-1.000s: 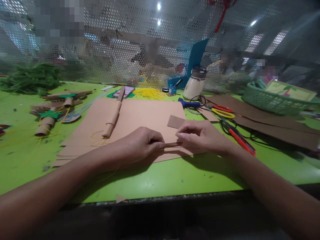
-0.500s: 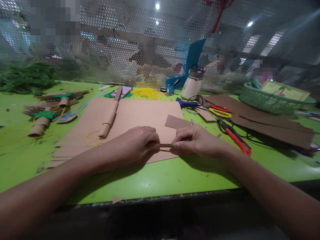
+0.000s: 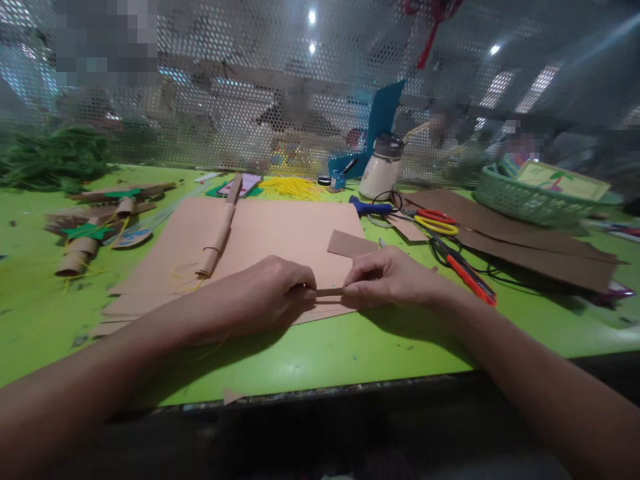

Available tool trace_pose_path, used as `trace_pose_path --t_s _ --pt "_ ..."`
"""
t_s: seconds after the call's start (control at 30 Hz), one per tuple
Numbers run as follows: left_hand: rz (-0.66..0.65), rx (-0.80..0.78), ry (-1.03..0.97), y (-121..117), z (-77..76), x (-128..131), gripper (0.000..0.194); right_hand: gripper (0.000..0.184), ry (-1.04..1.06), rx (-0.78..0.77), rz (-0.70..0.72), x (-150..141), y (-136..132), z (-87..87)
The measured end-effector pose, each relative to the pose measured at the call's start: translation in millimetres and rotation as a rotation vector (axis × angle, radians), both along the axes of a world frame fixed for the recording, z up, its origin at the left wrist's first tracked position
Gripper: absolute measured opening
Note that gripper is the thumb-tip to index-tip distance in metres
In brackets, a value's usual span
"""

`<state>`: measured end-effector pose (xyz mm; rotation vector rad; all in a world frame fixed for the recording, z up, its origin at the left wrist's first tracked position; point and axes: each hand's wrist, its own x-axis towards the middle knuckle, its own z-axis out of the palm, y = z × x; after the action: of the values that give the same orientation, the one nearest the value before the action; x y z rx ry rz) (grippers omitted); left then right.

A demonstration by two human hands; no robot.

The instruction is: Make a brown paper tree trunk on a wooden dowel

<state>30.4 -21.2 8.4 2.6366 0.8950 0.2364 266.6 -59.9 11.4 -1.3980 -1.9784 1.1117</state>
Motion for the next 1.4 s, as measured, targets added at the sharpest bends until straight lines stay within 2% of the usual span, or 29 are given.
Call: trace_pose_path --t_s 0.1,0.23,0.33,0.4,0.5,0.77,1.17,1.4 --pt "0.008 0.038 -0.017 0.3 0.5 0.6 0.022 0.020 -0.042 0.098 0.007 3.5 4.1 -1.6" --pt "-0.063 0.323 -0.092 4.5 -2.1 4.0 0.013 0.014 -0.053 0.369 0.065 6.5 9.5 -8.0" --pt "-0.097 0.508 -0.063 6.1 -2.7 7.7 0.018 0.013 -0.100 0.582 0.105 6.2 11.3 -16.8" --pt "-0.097 0.565 -0.037 5.8 -3.2 10.0 0.023 0.014 -0.150 0.688 0.126 5.6 11.9 -23.5" --pt "-0.115 0.548 -0.032 5.6 -6.9 13.3 0.027 0.015 -0.190 0.774 0.150 4.8 13.2 -32.1" --pt "-0.194 0.458 -0.112 9.9 -22.6 23.2 0.030 0.013 -0.155 0.861 0.212 2.8 12.9 -34.0" --pt "-0.094 0.228 -0.164 9.5 -21.6 25.7 0.020 0.012 -0.118 0.770 0.216 2.0 9.4 -33.9" --pt "-0.126 0.260 -0.164 9.7 -22.8 25.3 0.021 0.012 -0.160 0.756 0.195 1.8 9.4 -32.8"
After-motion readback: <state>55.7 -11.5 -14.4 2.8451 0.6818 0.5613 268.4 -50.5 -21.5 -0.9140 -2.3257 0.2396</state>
